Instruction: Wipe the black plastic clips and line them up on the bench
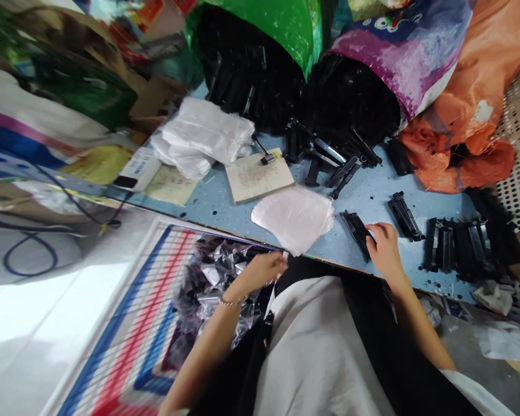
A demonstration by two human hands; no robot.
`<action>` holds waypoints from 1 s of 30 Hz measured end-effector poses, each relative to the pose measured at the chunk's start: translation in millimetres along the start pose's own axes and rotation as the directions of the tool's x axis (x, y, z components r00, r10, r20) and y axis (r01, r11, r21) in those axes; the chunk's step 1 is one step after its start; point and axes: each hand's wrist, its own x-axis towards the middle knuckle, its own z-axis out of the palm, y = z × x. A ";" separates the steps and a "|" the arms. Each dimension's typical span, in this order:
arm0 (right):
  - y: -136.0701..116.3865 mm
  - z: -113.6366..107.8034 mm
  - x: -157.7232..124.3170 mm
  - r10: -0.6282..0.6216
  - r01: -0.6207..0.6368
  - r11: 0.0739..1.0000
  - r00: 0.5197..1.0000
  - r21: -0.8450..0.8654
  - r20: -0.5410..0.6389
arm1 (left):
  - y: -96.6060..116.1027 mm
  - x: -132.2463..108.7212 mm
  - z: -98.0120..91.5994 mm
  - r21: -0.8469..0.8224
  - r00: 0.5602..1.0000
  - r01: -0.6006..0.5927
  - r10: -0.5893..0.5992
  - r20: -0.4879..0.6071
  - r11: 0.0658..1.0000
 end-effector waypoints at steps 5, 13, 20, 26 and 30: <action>13.8 -0.4 -17.7 0.098 -0.097 0.995 0.992 -0.018 0.075 | 50.5 70.5 23.3 0.216 0.850 -0.308 0.370 -0.374 0.927; 1.5 7.2 -19.6 0.309 -0.579 0.515 0.813 0.632 0.493 | 42.7 100.0 17.3 0.061 0.921 -0.252 0.258 -0.290 0.966; -57.1 41.7 -22.1 -0.173 -0.838 -0.337 0.504 0.430 0.846 | 36.7 97.1 18.7 0.278 0.786 -0.392 0.476 -0.394 0.877; -65.5 54.0 -4.7 -0.104 -0.734 -0.212 0.673 0.645 0.732 | 56.5 45.2 32.5 0.402 0.586 -0.701 0.797 -0.147 0.589; -77.9 47.5 -6.9 0.106 -0.591 0.050 0.805 0.805 0.584 | 76.9 15.9 51.1 0.289 0.530 -0.799 0.845 -0.075 0.527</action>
